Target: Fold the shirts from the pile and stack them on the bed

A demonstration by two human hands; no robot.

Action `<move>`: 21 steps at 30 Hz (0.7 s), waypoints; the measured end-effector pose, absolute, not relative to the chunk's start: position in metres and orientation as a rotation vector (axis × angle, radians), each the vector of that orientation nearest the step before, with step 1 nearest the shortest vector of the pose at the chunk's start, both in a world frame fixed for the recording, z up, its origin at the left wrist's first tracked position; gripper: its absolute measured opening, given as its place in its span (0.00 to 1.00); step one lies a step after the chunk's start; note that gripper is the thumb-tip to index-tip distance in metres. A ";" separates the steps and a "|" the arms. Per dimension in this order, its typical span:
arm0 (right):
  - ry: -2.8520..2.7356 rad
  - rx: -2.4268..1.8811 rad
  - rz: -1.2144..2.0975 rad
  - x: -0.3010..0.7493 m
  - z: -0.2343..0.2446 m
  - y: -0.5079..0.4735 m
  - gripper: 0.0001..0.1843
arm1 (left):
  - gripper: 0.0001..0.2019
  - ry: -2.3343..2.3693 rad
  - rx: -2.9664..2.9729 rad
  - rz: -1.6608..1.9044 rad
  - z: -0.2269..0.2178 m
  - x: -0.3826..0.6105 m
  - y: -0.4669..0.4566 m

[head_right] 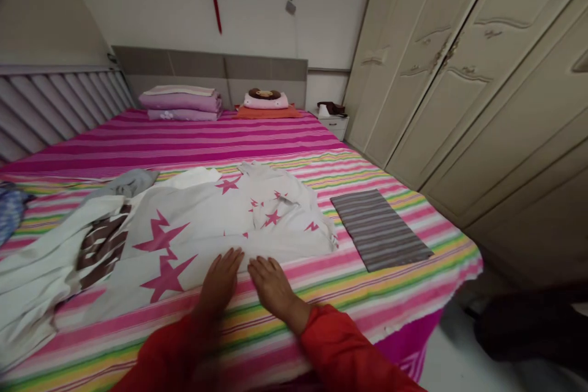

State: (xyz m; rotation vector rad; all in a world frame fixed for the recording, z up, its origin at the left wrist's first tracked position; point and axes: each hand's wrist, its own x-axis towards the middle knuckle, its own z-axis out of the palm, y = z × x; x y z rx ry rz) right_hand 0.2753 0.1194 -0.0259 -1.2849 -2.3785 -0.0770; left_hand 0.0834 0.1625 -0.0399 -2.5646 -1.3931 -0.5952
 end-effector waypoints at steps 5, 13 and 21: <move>-2.394 -1.458 -0.119 0.277 -0.016 0.147 0.23 | 0.29 -1.439 -2.570 -0.536 -0.035 0.071 0.181; -2.311 -1.652 -0.187 0.404 -0.006 0.135 0.24 | 0.27 -1.437 -2.577 -0.504 -0.048 0.059 0.173; -1.770 -2.148 0.091 0.475 0.035 0.129 0.19 | 0.24 -1.396 -2.612 -0.683 -0.042 0.059 0.169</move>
